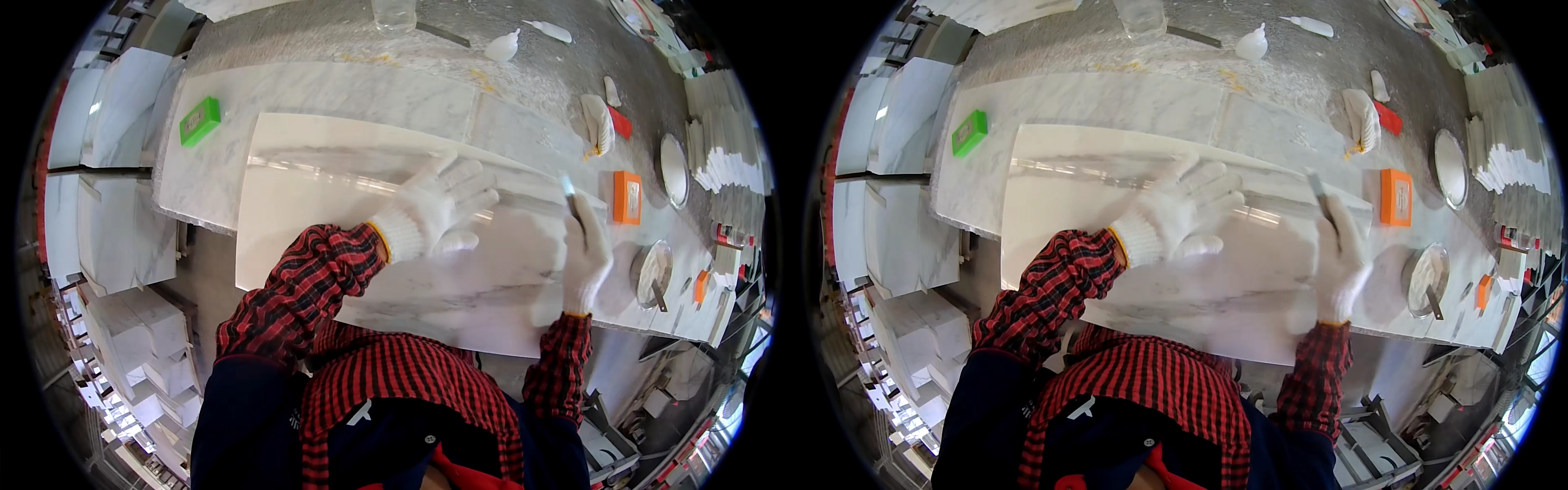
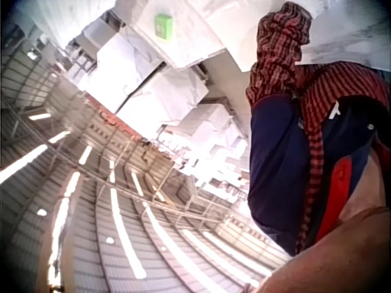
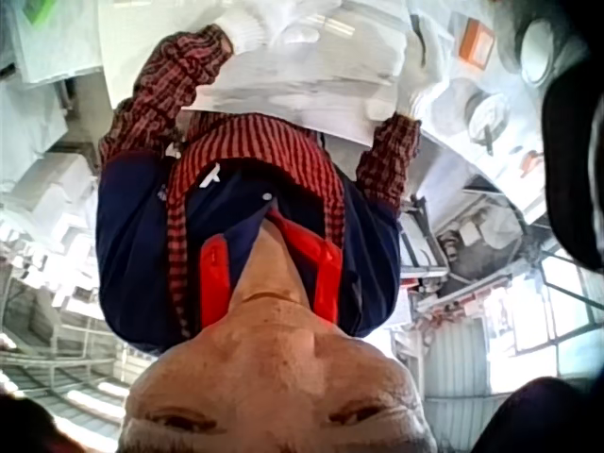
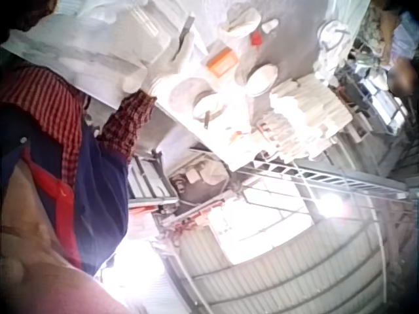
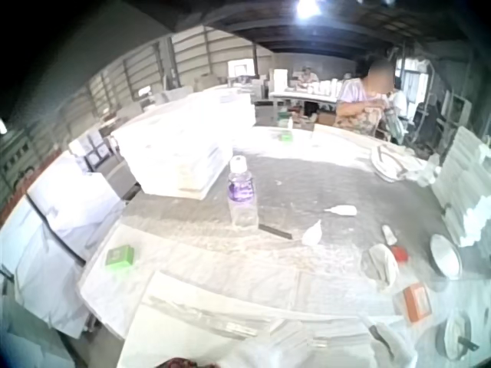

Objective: The person picks up a large white tile from a stack and places it on a workbench. They use a metal scraper to smooth the surface and edges, then apply a white paste to the edges with a small tool. Finally, they use an orange sponge to wipe the tile surface and stack the finished tile.

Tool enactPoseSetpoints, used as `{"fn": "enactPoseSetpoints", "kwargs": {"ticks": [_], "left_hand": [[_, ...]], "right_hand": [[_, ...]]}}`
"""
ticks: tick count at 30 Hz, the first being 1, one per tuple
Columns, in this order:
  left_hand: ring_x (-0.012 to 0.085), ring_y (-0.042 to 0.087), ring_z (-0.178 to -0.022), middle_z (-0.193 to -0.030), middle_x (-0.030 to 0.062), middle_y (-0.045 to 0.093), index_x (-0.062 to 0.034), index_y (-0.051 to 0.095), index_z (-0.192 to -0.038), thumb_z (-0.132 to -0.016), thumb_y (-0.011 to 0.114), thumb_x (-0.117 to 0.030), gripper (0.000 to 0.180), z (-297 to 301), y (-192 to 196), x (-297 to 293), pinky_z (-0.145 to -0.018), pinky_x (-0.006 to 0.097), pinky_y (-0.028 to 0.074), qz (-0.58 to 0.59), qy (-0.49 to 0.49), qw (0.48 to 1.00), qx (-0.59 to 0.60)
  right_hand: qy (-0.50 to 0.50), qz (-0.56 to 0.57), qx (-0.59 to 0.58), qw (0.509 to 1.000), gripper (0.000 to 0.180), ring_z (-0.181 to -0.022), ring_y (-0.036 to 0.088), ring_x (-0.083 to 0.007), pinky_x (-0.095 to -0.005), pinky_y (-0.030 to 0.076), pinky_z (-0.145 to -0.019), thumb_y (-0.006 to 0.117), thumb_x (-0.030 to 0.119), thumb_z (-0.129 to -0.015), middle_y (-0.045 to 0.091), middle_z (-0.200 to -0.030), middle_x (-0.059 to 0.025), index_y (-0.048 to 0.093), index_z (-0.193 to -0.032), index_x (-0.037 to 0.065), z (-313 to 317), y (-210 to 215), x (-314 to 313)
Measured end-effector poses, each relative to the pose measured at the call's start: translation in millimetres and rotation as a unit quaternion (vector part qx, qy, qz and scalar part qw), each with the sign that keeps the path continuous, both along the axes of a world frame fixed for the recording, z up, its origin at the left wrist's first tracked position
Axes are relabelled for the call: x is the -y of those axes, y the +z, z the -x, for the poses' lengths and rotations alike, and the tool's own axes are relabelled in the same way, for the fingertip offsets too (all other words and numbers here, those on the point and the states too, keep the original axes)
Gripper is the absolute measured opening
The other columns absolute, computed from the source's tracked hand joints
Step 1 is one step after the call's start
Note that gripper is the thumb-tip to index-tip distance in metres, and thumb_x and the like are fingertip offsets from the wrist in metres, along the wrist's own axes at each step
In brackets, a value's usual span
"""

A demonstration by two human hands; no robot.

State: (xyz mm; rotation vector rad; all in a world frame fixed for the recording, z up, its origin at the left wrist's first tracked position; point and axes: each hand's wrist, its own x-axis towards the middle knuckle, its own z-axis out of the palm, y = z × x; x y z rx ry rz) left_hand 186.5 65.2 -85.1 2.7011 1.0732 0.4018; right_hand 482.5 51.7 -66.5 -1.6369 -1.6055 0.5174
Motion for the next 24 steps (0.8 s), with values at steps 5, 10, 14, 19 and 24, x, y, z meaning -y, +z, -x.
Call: {"fn": "enactPoseSetpoints", "kwargs": {"ticks": [5, 10, 14, 19, 24], "left_hand": [[0.0341, 0.038, -0.147, -0.159, 0.0152, 0.043, -0.0094, 0.046, -0.152, -0.097, 0.056, -0.050, 0.069, 29, 7, -21, -0.125, 0.052, 0.021, -0.018, 0.088, 0.995, -0.049], [0.0324, 0.037, -0.148, -0.160, 0.0132, 0.042, -0.0120, 0.048, -0.151, -0.096, 0.058, -0.050, 0.068, 5, 23, 18, -0.126, 0.051, 0.021, 0.047, 0.012, 0.999, -0.008], [0.0307, 0.037, -0.149, -0.162, 0.0117, 0.040, -0.0134, 0.049, -0.150, -0.095, 0.061, -0.050, 0.068, -26, 19, 28, -0.126, 0.051, 0.021, 0.085, -0.053, 0.995, 0.010], [0.0313, 0.033, -0.151, -0.163, 0.0132, 0.037, -0.0133, 0.042, -0.155, -0.098, 0.055, -0.056, 0.073, -22, -7, 11, -0.127, 0.051, 0.017, 0.036, -0.084, 0.996, -0.003], [0.0323, 0.030, -0.153, -0.165, 0.0159, 0.033, -0.0117, 0.035, -0.159, -0.100, 0.043, -0.065, 0.080, -3, -5, -5, -0.128, 0.050, 0.012, -0.023, 0.062, 0.991, -0.116]], "right_hand": [[-0.093, -0.053, 0.028, 0.994, 0.032, -0.107, 0.068, -0.0199, -0.0320, 0.052, -0.095, 0.066, 0.002, -0.096, 0.073, -0.118, -0.0118, 0.070, -0.128, -0.001, -61, 13, 27], [-0.257, 0.001, -0.005, 0.966, 0.035, -0.106, 0.067, -0.0159, -0.0311, 0.052, -0.093, 0.064, 0.011, -0.100, 0.073, -0.122, -0.0079, 0.068, -0.133, 0.004, -124, 17, 50], [-0.273, 0.030, 0.119, 0.954, 0.037, -0.109, 0.068, -0.0197, -0.0334, 0.052, -0.092, 0.059, 0.021, -0.103, 0.071, -0.128, -0.0098, 0.066, -0.135, 0.001, -182, 11, 62], [-0.212, 0.100, 0.280, 0.931, 0.036, -0.109, 0.068, -0.0292, -0.0388, 0.051, -0.094, 0.058, 0.021, -0.102, 0.070, -0.126, -0.0147, 0.066, -0.135, 0.006, -197, 27, 53], [-0.150, 0.172, 0.408, 0.884, 0.036, -0.105, 0.068, -0.0306, -0.0395, 0.052, -0.091, 0.060, 0.020, -0.100, 0.070, -0.115, -0.0131, 0.066, -0.134, 0.015, -203, 47, 45]]}}
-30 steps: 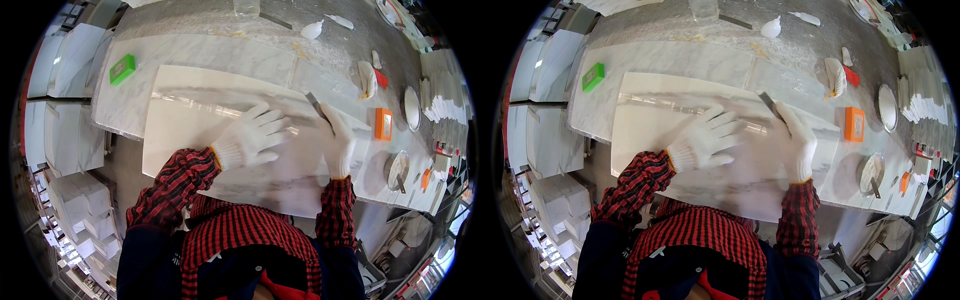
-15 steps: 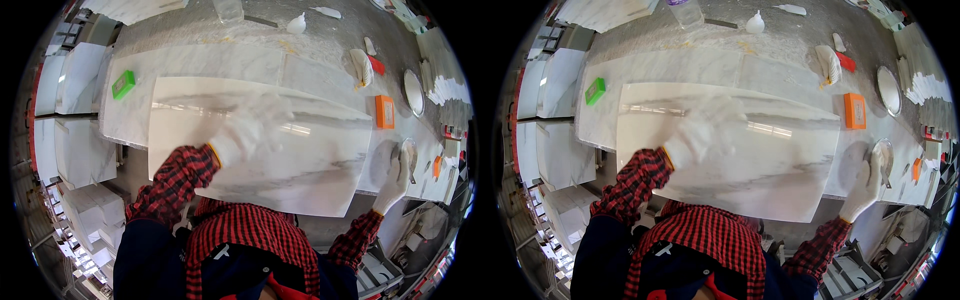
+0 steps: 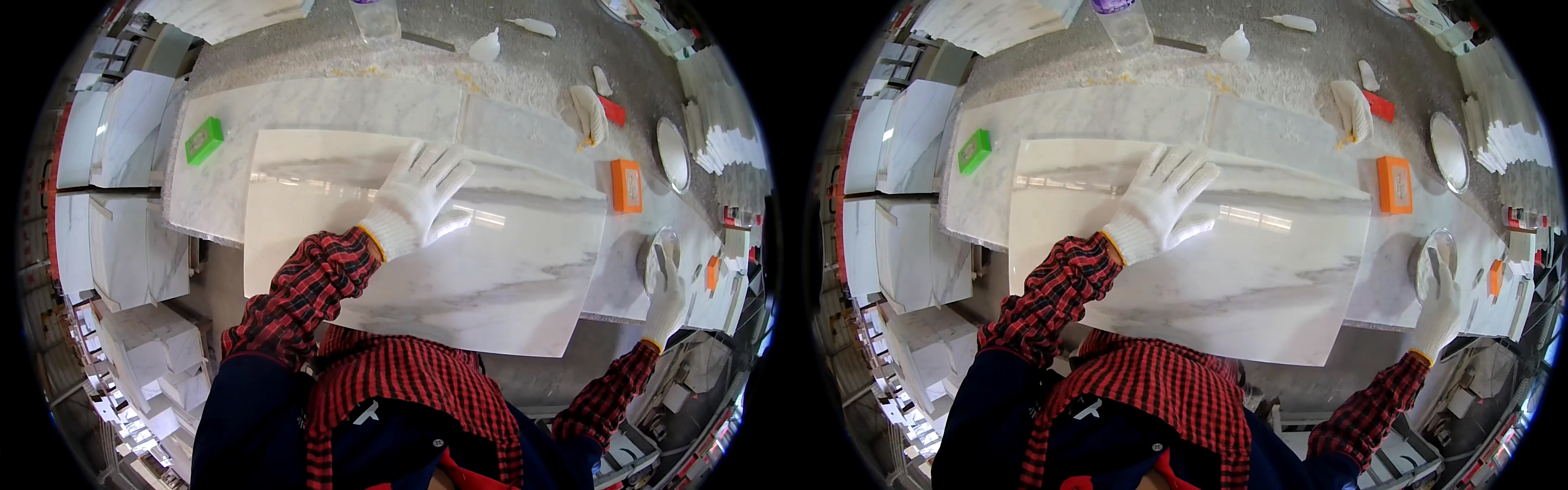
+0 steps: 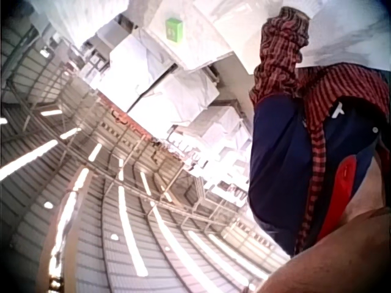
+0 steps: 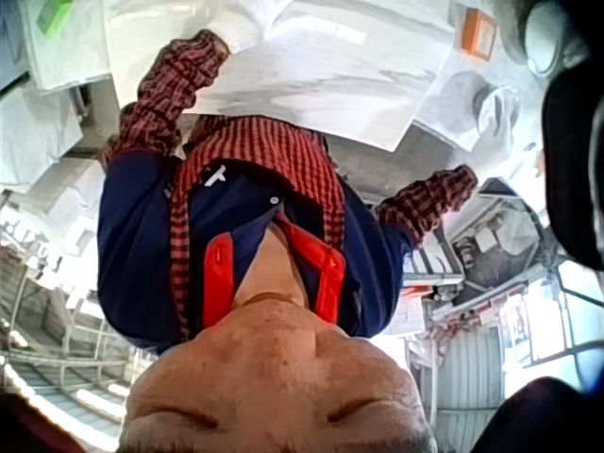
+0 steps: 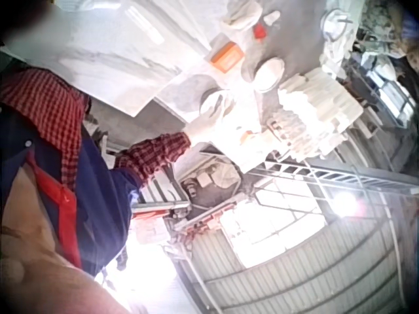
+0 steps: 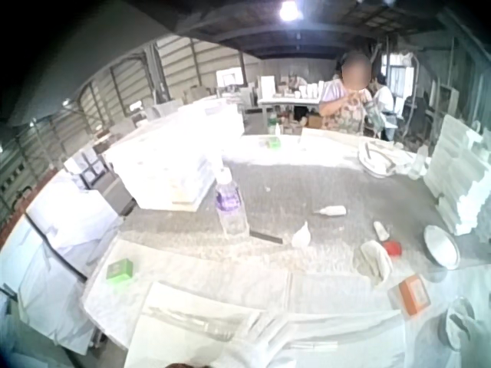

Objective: The person picks up a large white tile from a stack and places it on a workbench. They use a metal scraper to smooth the surface and edges, then apply a white paste to the edges with a small tool. Finally, they use an orange sponge to wipe the tile surface and stack the finished tile.

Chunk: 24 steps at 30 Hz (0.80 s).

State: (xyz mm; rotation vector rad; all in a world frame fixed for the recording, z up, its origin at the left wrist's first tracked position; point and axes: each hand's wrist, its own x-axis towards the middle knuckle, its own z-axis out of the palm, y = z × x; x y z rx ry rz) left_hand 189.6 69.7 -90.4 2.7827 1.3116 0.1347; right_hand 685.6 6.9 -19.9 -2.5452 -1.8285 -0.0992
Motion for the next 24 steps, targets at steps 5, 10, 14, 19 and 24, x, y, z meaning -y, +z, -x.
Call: {"fn": "enactPoseSetpoints", "kwargs": {"ticks": [5, 10, 14, 19, 24], "left_hand": [[0.0320, 0.031, -0.152, -0.163, 0.0155, 0.036, -0.0110, 0.043, -0.155, -0.098, 0.050, -0.060, 0.076, -27, 5, 20, -0.128, 0.049, 0.016, -0.165, -0.157, 0.953, -0.198], [0.0330, 0.037, -0.148, -0.159, 0.0143, 0.044, -0.0099, 0.055, -0.146, -0.095, 0.059, -0.051, 0.066, -2, 24, 23, -0.125, 0.050, 0.024, 0.074, -0.159, 0.980, 0.097], [0.0343, 0.040, -0.146, -0.154, 0.0139, 0.049, -0.0114, 0.056, -0.144, -0.096, 0.061, -0.045, 0.058, 36, 31, 32, -0.124, 0.051, 0.026, 0.137, -0.157, 0.968, 0.139], [0.0340, 0.044, -0.143, -0.151, 0.0142, 0.052, -0.0110, 0.059, -0.139, -0.092, 0.067, -0.035, 0.054, 88, 20, 34, -0.122, 0.051, 0.030, 0.091, -0.118, 0.981, 0.128], [0.0355, 0.049, -0.137, -0.147, 0.0148, 0.055, -0.0066, 0.061, -0.134, -0.091, 0.069, -0.026, 0.048, 88, 21, -3, -0.119, 0.051, 0.034, 0.080, -0.189, 0.978, 0.045]], "right_hand": [[-0.006, -0.055, -0.012, 0.998, 0.035, -0.103, 0.067, -0.0309, -0.0396, 0.052, -0.090, 0.060, 0.021, -0.100, 0.070, -0.112, -0.0137, 0.067, -0.133, 0.012, 1, 10, -2], [-0.033, -0.134, -0.136, 0.981, 0.037, -0.113, 0.068, -0.0244, -0.0352, 0.050, -0.099, 0.060, 0.022, -0.101, 0.070, -0.127, -0.0135, 0.066, -0.134, 0.004, 16, 16, 4], [-0.022, -0.171, -0.300, 0.938, 0.036, -0.116, 0.066, -0.0207, -0.0330, 0.049, -0.102, 0.061, 0.014, -0.101, 0.070, -0.129, -0.0143, 0.066, -0.133, -0.002, 53, 4, 7], [0.104, -0.155, -0.314, 0.931, 0.032, -0.106, 0.068, -0.0187, -0.0309, 0.052, -0.094, 0.064, 0.004, -0.096, 0.073, -0.114, -0.0139, 0.069, -0.127, -0.003, 113, -21, -1], [0.070, -0.119, -0.413, 0.900, 0.031, -0.093, 0.069, -0.0180, -0.0321, 0.054, -0.084, 0.067, 0.004, -0.093, 0.074, -0.104, -0.0139, 0.071, -0.123, 0.000, 148, -32, -9]]}}
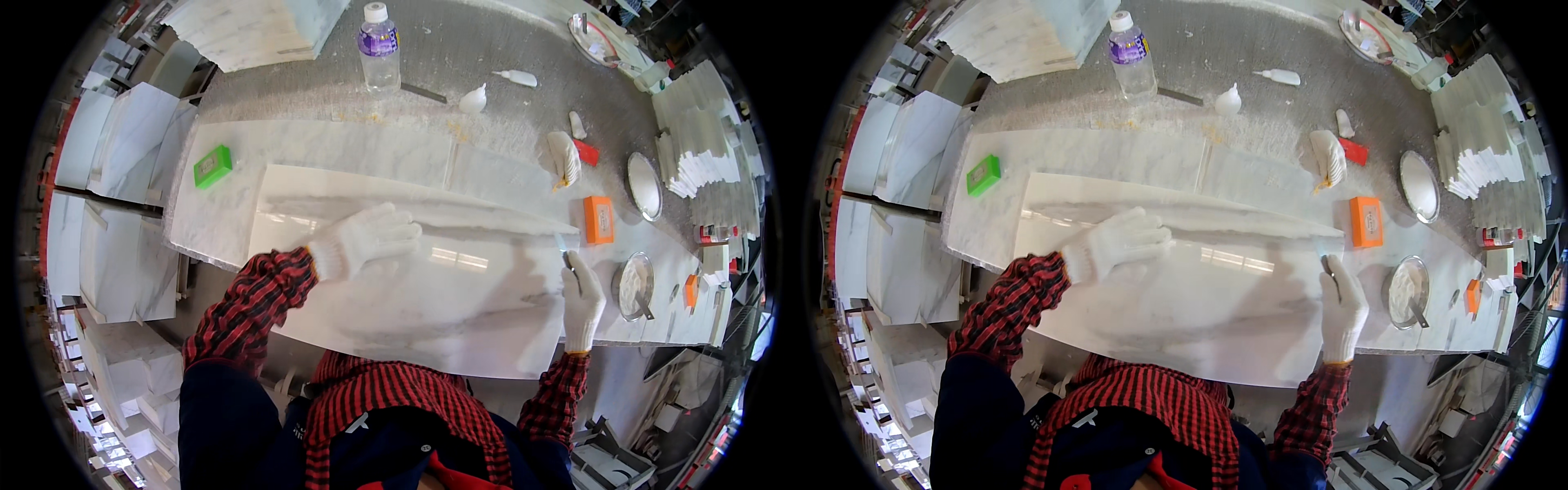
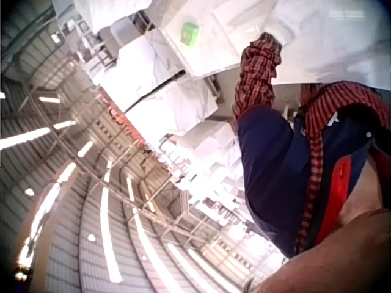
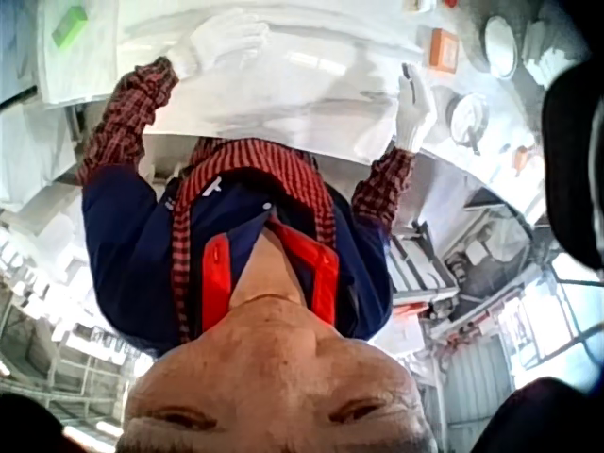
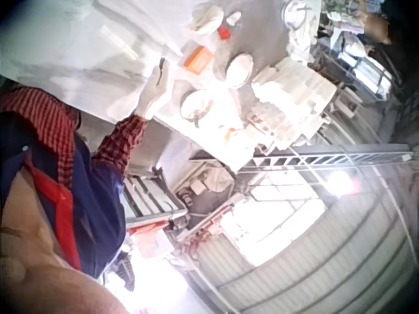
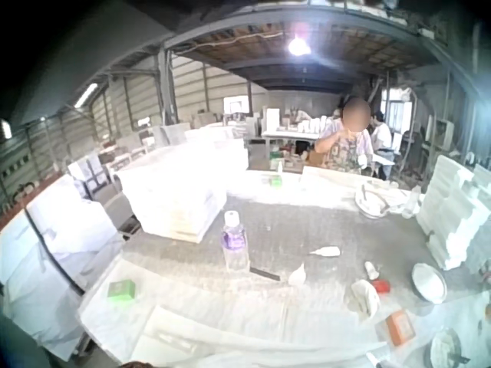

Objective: The person picks up a large white tile from a stack and places it on a workbench. They use a metal scraper to smooth the surface and edges, then apply a white paste to the edges with a small tool. Finally, they use an orange sponge to wipe the tile surface and stack the finished tile.

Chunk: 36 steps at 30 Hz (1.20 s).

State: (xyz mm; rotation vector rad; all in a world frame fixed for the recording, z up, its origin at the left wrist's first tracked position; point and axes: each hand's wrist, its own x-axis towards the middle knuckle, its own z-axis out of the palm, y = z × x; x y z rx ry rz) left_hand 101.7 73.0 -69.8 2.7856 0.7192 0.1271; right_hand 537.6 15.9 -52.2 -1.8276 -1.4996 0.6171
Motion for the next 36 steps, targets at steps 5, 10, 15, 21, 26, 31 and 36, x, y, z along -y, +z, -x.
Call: {"fn": "enactPoseSetpoints", "kwargs": {"ticks": [5, 10, 15, 21, 26, 31, 36], "left_hand": [[0.0382, 0.053, -0.132, -0.139, 0.0183, 0.060, -0.0017, 0.063, -0.129, -0.091, 0.066, -0.020, 0.042, -1, 29, -21, -0.114, 0.050, 0.040, 0.024, 0.096, 0.971, 0.216], [0.0438, 0.048, -0.134, -0.140, 0.0222, 0.057, 0.0007, 0.059, -0.133, -0.092, 0.066, -0.025, 0.050, 15, 14, 17, -0.115, 0.054, 0.037, -0.035, 0.272, 0.934, 0.230], [0.0459, 0.033, -0.145, -0.156, 0.0285, 0.037, 0.0017, 0.041, -0.151, -0.096, 0.062, -0.042, 0.074, -34, -1, 45, -0.122, 0.057, 0.023, -0.086, 0.477, 0.874, 0.000], [0.0455, 0.042, -0.136, -0.146, 0.0267, 0.048, 0.0025, 0.045, -0.146, -0.093, 0.065, -0.046, 0.074, -96, 4, -7, -0.118, 0.056, 0.029, -0.056, 0.412, 0.900, 0.131], [0.0429, 0.051, -0.127, -0.136, 0.0226, 0.057, -0.0009, 0.054, -0.137, -0.090, 0.069, -0.038, 0.062, -86, -10, -16, -0.112, 0.053, 0.037, -0.159, 0.486, 0.843, 0.166], [0.0406, 0.051, -0.128, -0.135, 0.0191, 0.059, -0.0023, 0.059, -0.132, -0.089, 0.070, -0.030, 0.052, -137, 3, -9, -0.111, 0.052, 0.038, -0.093, 0.326, 0.898, 0.281], [0.0347, 0.053, -0.129, -0.137, 0.0139, 0.060, -0.0094, 0.061, -0.132, -0.093, 0.063, -0.032, 0.045, -133, -5, 15, -0.111, 0.048, 0.039, -0.106, 0.208, 0.942, 0.241]], "right_hand": [[0.026, -0.050, 0.033, 0.998, 0.034, -0.073, 0.057, -0.0084, -0.0256, 0.049, -0.067, 0.065, 0.006, -0.096, 0.068, -0.094, -0.0062, 0.069, -0.128, -0.002, 4, 2, 1], [-0.031, -0.027, 0.010, 0.999, 0.030, -0.093, 0.071, -0.0219, -0.0341, 0.054, -0.085, 0.067, 0.004, -0.092, 0.075, -0.105, -0.0146, 0.072, -0.121, -0.001, -8, 1, 24], [-0.007, -0.086, 0.021, 0.996, 0.032, -0.070, 0.058, -0.0105, -0.0272, 0.049, -0.065, 0.065, 0.004, -0.094, 0.071, -0.096, -0.0089, 0.070, -0.126, -0.003, -12, -22, 31], [-0.013, -0.109, -0.006, 0.994, 0.031, -0.086, 0.070, -0.0233, -0.0342, 0.054, -0.080, 0.071, 0.003, -0.087, 0.075, -0.099, -0.0139, 0.074, -0.118, 0.001, 5, -5, 24], [0.001, -0.119, -0.035, 0.992, 0.030, -0.089, 0.072, -0.0261, -0.0371, 0.055, -0.082, 0.070, 0.009, -0.090, 0.076, -0.102, -0.0149, 0.073, -0.120, 0.002, 20, -7, 24], [-0.005, -0.107, -0.060, 0.992, 0.033, -0.092, 0.070, -0.0229, -0.0346, 0.053, -0.086, 0.069, 0.011, -0.093, 0.074, -0.105, -0.0166, 0.071, -0.124, 0.001, 17, -29, 23], [-0.009, -0.138, -0.064, 0.988, 0.033, -0.099, 0.070, -0.0250, -0.0361, 0.053, -0.090, 0.067, 0.011, -0.094, 0.074, -0.108, -0.0171, 0.071, -0.124, 0.000, 25, -28, 26]]}}
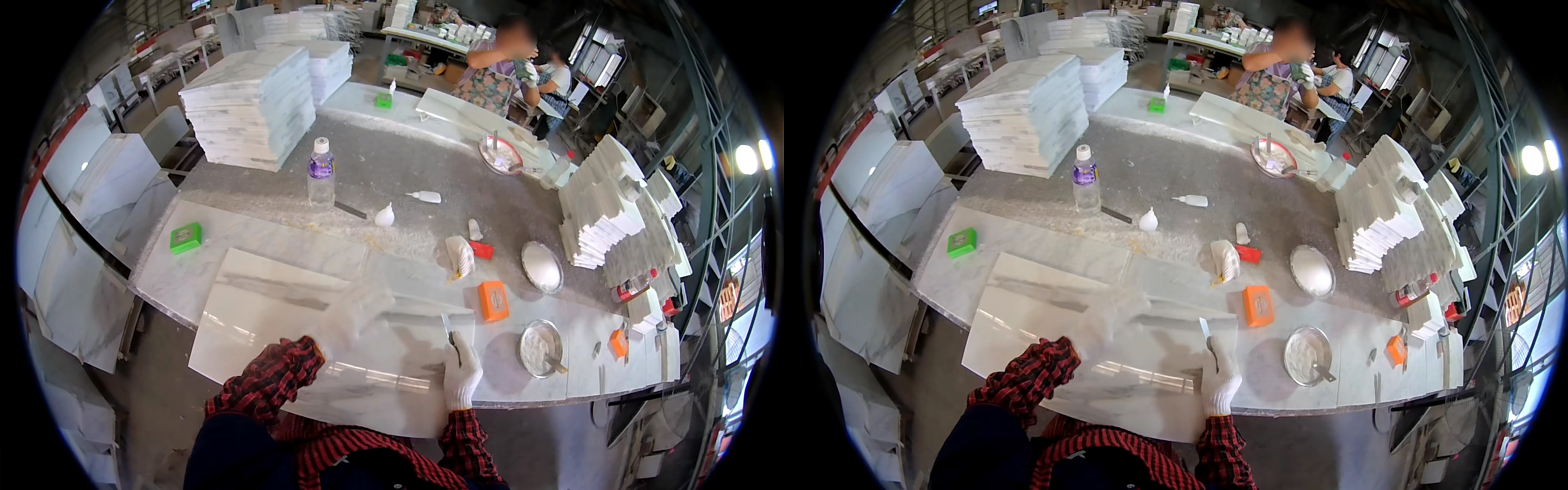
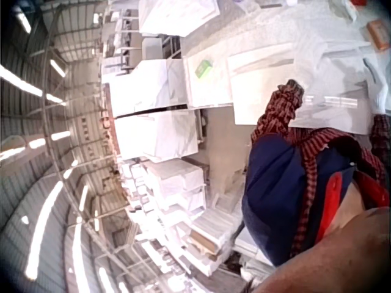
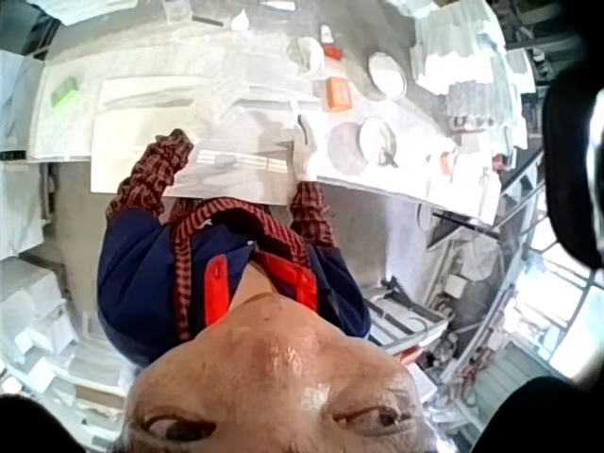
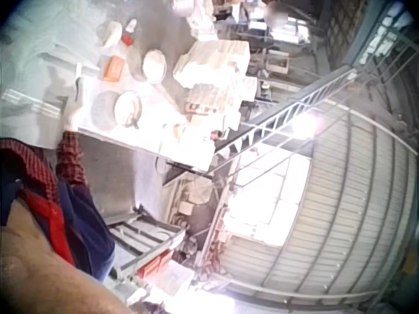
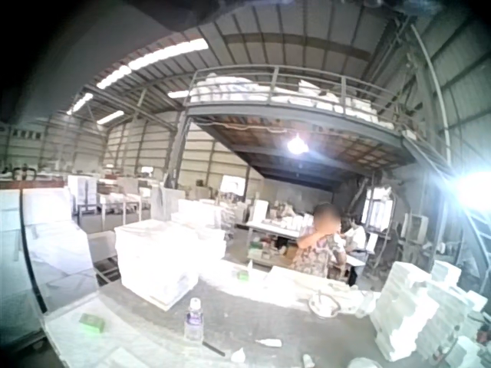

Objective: The person picks up a large white tile from a stack and places it on a workbench. They use a metal scraper to smooth the surface and edges, then apply a white paste to the edges with a small tool. Finally, they use an orange sponge to wipe the tile surface and stack the finished tile.

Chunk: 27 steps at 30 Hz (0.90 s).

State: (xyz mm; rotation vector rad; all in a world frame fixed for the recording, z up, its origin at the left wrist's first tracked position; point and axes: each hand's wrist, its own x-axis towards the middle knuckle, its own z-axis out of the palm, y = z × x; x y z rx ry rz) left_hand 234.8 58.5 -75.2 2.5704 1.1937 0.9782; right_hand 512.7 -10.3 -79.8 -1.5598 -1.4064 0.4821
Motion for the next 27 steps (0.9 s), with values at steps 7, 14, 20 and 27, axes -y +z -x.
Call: {"fn": "enactPoseSetpoints", "kwargs": {"ticks": [7, 14, 20, 27], "left_hand": [[0.0296, 0.055, -0.128, -0.133, 0.0133, 0.065, -0.0083, 0.063, -0.134, -0.098, 0.056, -0.039, 0.047, 59, 9, -36, -0.107, 0.051, 0.042, 0.369, 0.099, 0.908, -0.172], [0.0350, 0.036, -0.147, -0.153, 0.0139, 0.049, -0.0110, 0.051, -0.148, -0.096, 0.053, -0.051, 0.066, 72, -16, -22, -0.124, 0.053, 0.020, 0.030, 0.186, 0.978, -0.085], [0.0300, 0.042, -0.142, -0.156, 0.0096, 0.044, -0.0204, 0.047, -0.151, -0.097, 0.054, -0.045, 0.059, 16, 1, -5, -0.118, 0.050, 0.032, -0.016, -0.080, 0.949, -0.303], [0.0373, 0.048, -0.136, -0.147, 0.0180, 0.054, -0.0122, 0.056, -0.144, -0.099, 0.056, -0.041, 0.054, 153, -6, -62, -0.114, 0.047, 0.036, -0.026, 0.278, 0.955, -0.103]], "right_hand": [[-0.007, 0.006, 0.007, 1.000, 0.032, -0.099, 0.070, -0.0263, -0.0362, 0.052, -0.091, 0.067, 0.012, -0.094, 0.074, -0.110, -0.0169, 0.071, -0.124, 0.000, 1, 1, 1], [0.010, -0.006, 0.019, 1.000, 0.032, -0.098, 0.070, -0.0262, -0.0362, 0.053, -0.090, 0.066, 0.012, -0.095, 0.074, -0.109, -0.0170, 0.071, -0.124, 0.000, 2, -4, -4], [-0.009, -0.012, 0.051, 0.999, 0.033, -0.094, 0.069, -0.0226, -0.0342, 0.053, -0.086, 0.065, 0.010, -0.095, 0.073, -0.106, -0.0148, 0.070, -0.126, -0.002, -3, -7, 3], [-0.068, 0.000, 0.020, 0.997, 0.034, -0.080, 0.063, -0.0118, -0.0277, 0.053, -0.068, 0.064, 0.011, -0.098, 0.071, -0.106, -0.0107, 0.068, -0.128, -0.005, -3, -21, 4]]}}
